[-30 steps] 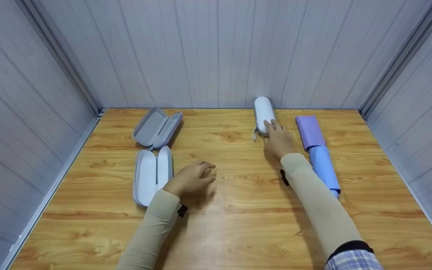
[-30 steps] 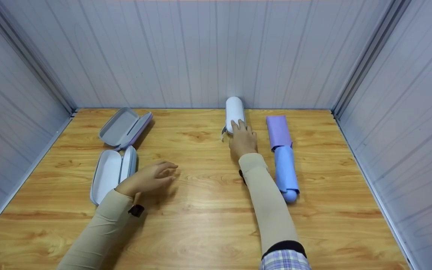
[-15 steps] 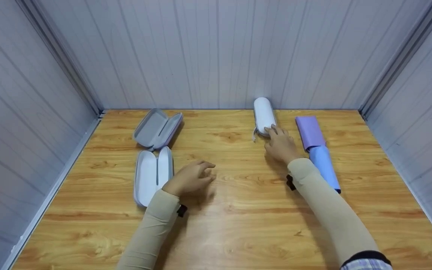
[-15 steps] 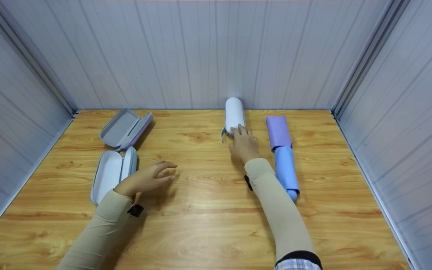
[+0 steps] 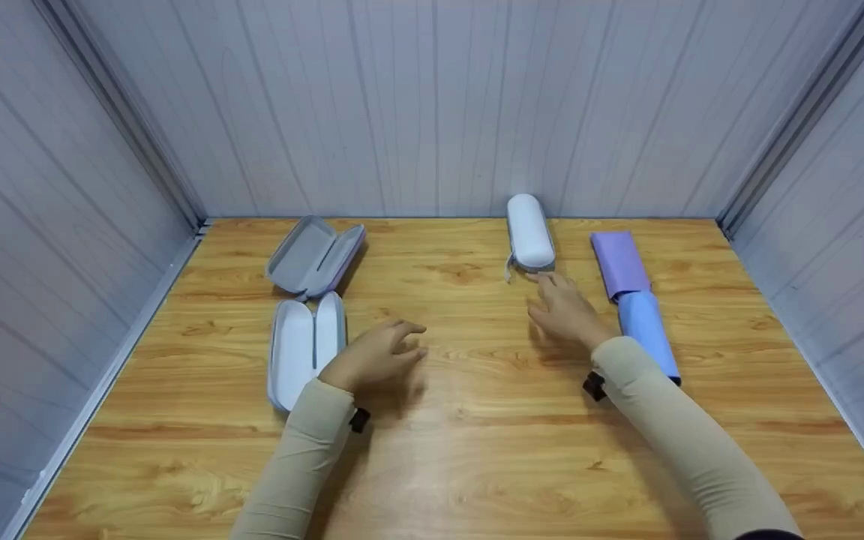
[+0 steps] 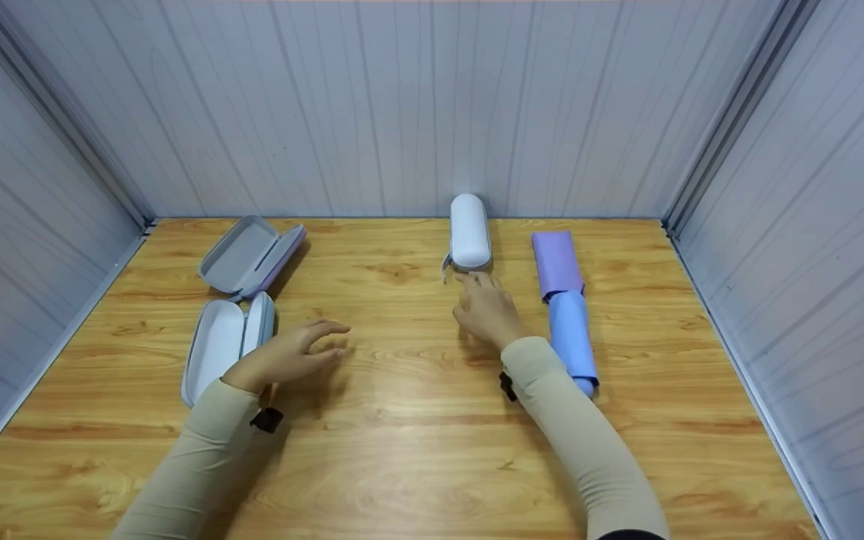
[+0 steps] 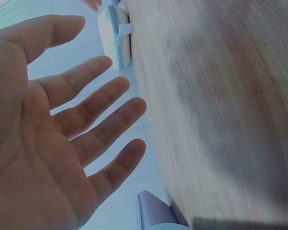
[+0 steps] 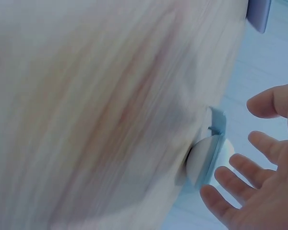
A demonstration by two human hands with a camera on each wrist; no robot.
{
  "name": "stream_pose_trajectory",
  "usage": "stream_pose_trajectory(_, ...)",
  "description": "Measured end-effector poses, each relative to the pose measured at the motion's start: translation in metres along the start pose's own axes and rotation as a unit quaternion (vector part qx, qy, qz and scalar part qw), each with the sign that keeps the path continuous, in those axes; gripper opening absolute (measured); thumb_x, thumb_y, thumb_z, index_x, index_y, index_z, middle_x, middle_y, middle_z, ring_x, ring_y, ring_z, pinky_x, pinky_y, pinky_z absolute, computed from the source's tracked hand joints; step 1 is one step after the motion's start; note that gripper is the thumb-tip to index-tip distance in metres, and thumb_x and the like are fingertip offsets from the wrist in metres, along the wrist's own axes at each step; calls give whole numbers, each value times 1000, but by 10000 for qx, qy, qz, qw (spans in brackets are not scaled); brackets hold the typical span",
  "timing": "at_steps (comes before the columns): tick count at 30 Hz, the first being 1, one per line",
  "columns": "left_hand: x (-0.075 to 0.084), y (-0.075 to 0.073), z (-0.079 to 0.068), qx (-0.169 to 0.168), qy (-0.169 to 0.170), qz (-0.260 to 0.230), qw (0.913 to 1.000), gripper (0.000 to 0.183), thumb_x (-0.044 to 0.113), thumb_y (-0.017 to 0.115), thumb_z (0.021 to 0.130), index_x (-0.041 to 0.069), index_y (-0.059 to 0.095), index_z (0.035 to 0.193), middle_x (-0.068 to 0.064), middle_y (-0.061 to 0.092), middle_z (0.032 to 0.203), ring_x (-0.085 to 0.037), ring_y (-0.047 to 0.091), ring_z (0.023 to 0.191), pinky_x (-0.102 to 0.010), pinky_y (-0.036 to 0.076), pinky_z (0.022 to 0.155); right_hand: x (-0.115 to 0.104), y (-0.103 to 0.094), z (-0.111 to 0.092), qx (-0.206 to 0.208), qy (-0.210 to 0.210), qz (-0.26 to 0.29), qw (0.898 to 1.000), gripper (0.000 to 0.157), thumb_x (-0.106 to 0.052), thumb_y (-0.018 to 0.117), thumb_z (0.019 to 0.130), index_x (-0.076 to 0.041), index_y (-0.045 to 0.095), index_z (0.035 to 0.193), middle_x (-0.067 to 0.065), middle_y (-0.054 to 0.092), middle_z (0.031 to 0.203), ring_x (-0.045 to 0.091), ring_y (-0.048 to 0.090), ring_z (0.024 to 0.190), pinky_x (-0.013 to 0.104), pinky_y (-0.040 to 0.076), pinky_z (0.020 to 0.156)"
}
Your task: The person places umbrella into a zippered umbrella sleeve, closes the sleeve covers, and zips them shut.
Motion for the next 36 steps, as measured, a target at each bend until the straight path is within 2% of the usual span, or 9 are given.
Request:
stream_pose_trajectory(4, -2, -5, -3, 37, -46, -89, 9999, 46, 32, 59, 102, 4, 56, 140, -14, 55, 140, -35, 57, 122, -50, 44, 104, -10, 3, -9, -41, -240, 104, 9996, 58, -14, 62, 96, 2, 42, 148, 26, 42, 146, 45, 38, 134, 60, 36, 108)
stream_pose_trajectory(10, -8, -18, -10, 139, -157, -24, 9998, 48, 33, 58, 102, 7, 54, 143, -17, 50, 147, -37, 54, 127, -52, 42, 106, -19, 9, -20, -217, -284, 264, 9990, 56, -15, 62, 97, -1, 44, 148, 24, 45, 144, 42, 43, 132, 58, 39, 106)
stream_pose_trajectory(15, -11, -31, -17, 286, -151, -26, 9995, 48, 27, 60, 102, 3, 53, 143, -18, 51, 146, -36, 48, 133, -51, 39, 109, -25, 13, -26, -382, -293, 442, 9979, 56, -16, 61, 98, -2, 43, 149, 23, 45, 144, 39, 43, 132, 55, 39, 107)
stream_pose_trajectory(20, -16, -43, -25, 353, -175, -25, 9992, 49, 28, 59, 103, 3, 52, 144, -17, 51, 146, -35, 46, 135, -51, 38, 110, -28, 16, -29, -477, -325, 740, 9956, 54, -16, 59, 99, -2, 42, 149, 22, 44, 145, 38, 43, 132, 55, 39, 107)
stream_pose_trajectory(24, -24, -56, -34, 544, -154, 124, 9983, 49, 26, 61, 101, 2, 53, 143, -16, 53, 144, -37, 53, 126, -52, 43, 105, -32, 21, -30, -595, -290, 917, 9936, 53, -18, 57, 101, -2, 42, 149, 21, 42, 147, 38, 39, 136, 56, 36, 109)
stream_pose_trajectory(32, -53, -84, -61, 1034, -479, 484, 9923, 49, 23, 64, 99, -3, 54, 139, -24, 53, 140, -42, 46, 131, -57, 38, 108, -43, 33, -30, -870, -254, 1284, 9876, 52, -22, 55, 103, -7, 40, 151, 17, 39, 150, 36, 38, 138, 55, 35, 110)
stream_pose_trajectory(36, -64, -99, -76, 1405, -620, 866, 9843, 46, 21, 66, 97, -4, 58, 135, -28, 55, 135, -46, 49, 126, -60, 39, 105, -54, 40, -28, -948, -321, 1406, 9850, 51, -23, 56, 103, -7, 42, 150, 17, 40, 149, 37, 40, 137, 55, 35, 111)
Point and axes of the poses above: each hand's wrist, its own z-axis towards the middle knuckle, its own y-axis out of the palm, x = y × z, the point moved 8 cm from there along z, towards the middle knuckle
